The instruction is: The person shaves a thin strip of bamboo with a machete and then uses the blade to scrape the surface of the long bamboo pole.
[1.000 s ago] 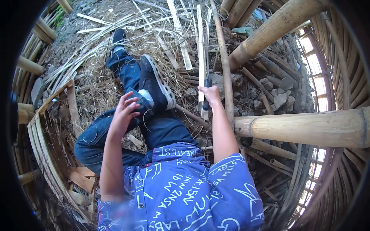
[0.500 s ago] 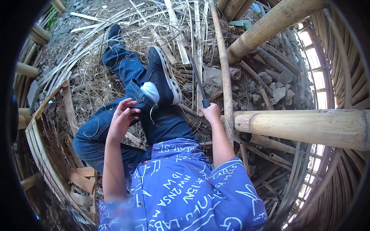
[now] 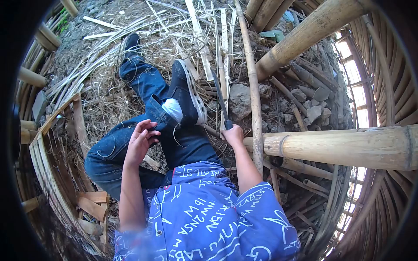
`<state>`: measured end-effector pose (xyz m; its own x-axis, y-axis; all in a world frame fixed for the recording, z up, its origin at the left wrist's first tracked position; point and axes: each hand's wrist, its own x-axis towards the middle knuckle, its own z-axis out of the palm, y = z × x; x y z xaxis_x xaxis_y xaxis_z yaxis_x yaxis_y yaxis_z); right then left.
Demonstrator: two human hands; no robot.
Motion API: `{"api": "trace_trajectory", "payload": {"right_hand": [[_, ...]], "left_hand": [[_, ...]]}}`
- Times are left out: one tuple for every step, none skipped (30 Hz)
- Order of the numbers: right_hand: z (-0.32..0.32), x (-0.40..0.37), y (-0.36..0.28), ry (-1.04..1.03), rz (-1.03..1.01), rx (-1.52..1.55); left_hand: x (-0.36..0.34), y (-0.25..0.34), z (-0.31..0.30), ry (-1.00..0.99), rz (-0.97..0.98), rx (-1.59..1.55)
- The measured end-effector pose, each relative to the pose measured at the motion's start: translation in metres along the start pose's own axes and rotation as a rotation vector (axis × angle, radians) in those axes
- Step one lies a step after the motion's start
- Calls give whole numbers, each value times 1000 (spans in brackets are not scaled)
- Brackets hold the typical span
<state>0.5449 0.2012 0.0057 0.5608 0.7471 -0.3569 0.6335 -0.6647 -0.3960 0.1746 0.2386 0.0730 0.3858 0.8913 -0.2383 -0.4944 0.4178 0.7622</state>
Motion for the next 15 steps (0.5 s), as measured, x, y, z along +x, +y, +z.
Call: {"api": "trace_trajectory", "payload": {"right_hand": [[-2,-6,-4,28,-21,-30],[-4,-12,-9,54,-42,-60],[-4,-17,-12,58,-45,-60],[-3,-23,-14,67,-95,-77],[-5,-30,-24,76,-145,-94],[-10,-36,-33,1,-137,-151],[-7,-37,-37,4,-138,-151],[-5,-38,-40,-20,-162,-180],[-3,-39,-42,-43,-187,-209],[-6,-43,-48,-53,-174,-190],[-7,-45,-48,-51,-180,-188],[-8,-48,-46,-22,-193,-180],[-9,-50,-43,7,-207,-171],[-9,-52,-37,36,-222,-136],[-8,-54,-31,39,-230,-135]], "left_hand": [[0,0,0,1,2,1],[0,0,0,3,3,2],[0,0,0,1,7,1],[0,-1,0,4,5,6],[0,0,0,6,3,11],[0,0,1,5,7,11],[0,0,1,7,9,-6],[0,0,2,8,10,-22],[-1,0,3,5,12,-21],[-1,1,4,5,14,-21],[-2,2,4,7,18,-20],[-3,2,3,12,17,-11],[-4,2,3,7,20,-13],[-5,2,3,2,20,-25],[-5,2,2,-4,19,-38]]}}
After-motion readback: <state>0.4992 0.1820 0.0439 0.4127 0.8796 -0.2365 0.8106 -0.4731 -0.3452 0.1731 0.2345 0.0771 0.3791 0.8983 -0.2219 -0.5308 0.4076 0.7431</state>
